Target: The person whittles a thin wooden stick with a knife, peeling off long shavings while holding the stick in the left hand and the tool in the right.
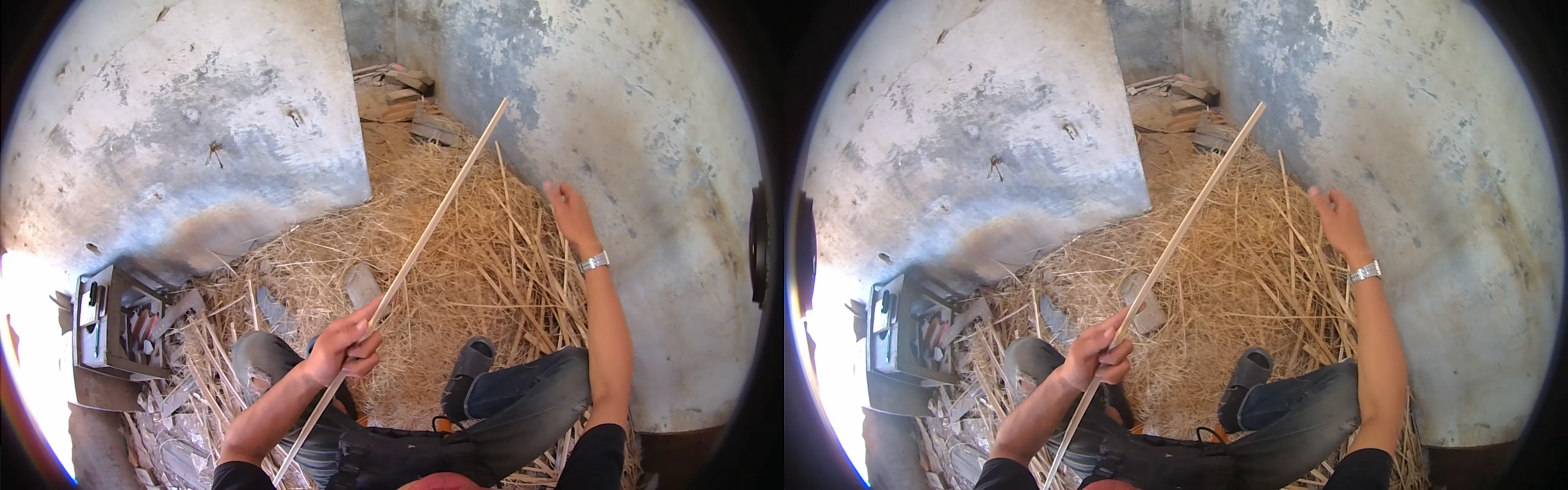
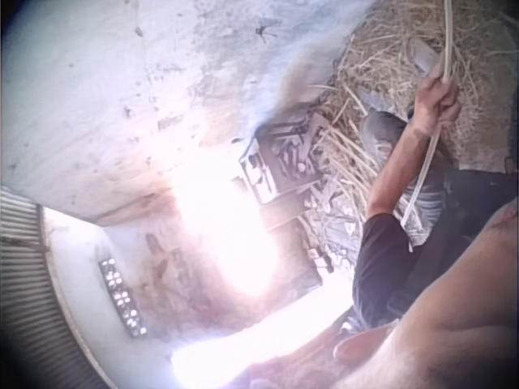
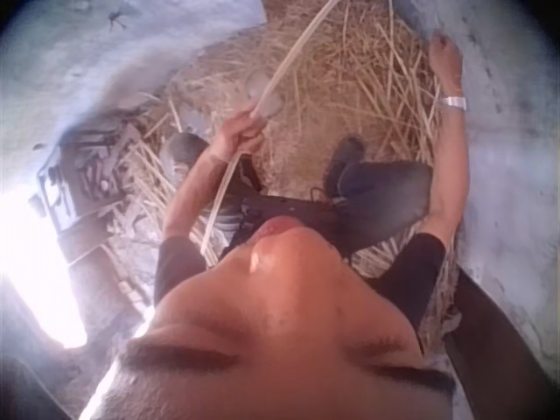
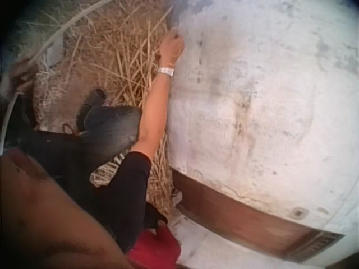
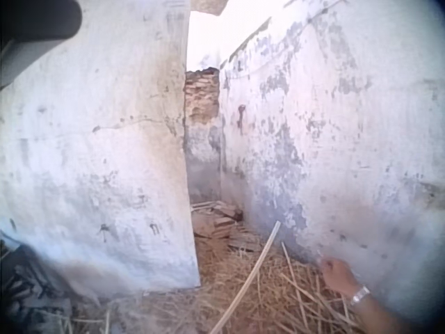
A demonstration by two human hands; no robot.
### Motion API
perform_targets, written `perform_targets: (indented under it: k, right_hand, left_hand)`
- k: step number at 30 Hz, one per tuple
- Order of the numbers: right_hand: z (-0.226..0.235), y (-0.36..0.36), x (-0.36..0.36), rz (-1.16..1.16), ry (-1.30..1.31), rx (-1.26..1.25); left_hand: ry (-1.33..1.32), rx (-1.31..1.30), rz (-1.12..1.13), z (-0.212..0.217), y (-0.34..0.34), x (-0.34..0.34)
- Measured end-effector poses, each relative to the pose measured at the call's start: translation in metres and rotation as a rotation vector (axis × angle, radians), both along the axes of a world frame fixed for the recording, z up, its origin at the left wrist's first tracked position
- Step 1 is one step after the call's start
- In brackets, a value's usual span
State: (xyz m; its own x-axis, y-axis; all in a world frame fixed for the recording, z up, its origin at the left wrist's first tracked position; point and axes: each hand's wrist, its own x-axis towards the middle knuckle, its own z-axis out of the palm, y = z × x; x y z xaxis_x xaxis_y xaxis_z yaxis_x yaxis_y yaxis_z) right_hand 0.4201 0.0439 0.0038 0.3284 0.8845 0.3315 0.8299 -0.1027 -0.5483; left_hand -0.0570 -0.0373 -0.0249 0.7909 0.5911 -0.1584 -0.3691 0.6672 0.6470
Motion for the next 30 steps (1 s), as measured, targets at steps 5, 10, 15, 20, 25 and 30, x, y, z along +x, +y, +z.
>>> perform_targets:
  k: [5, 10, 15, 20, 25, 30]
  right_hand:
    - [-0.016, -0.014, -0.034, 0.327, 0.006, -0.661]
    - [-0.009, -0.012, -0.056, 0.426, -0.271, -0.797]
    - [-0.005, -0.012, -0.053, 0.272, -0.231, -0.247]
    - [0.018, -0.015, -0.082, 0.173, 0.098, -0.153]
    - [0.030, -0.015, -0.105, 0.192, 0.185, 0.276]
    - [0.040, -0.012, -0.115, 0.167, 0.107, 0.346]
  left_hand:
    - [0.057, 0.114, 0.006, 0.006, 0.013, 0.008]
    - [0.106, 0.220, 0.055, 0.006, 0.018, 0.022]
    - [0.126, 0.226, 0.113, 0.011, 0.014, 0.026]
    - [0.087, 0.187, 0.087, 0.006, 0.013, 0.022]
    - [0.055, 0.272, 0.022, 0.003, 0.009, 0.029]
    - [-0.031, 0.310, -0.055, -0.003, 0.004, 0.039]
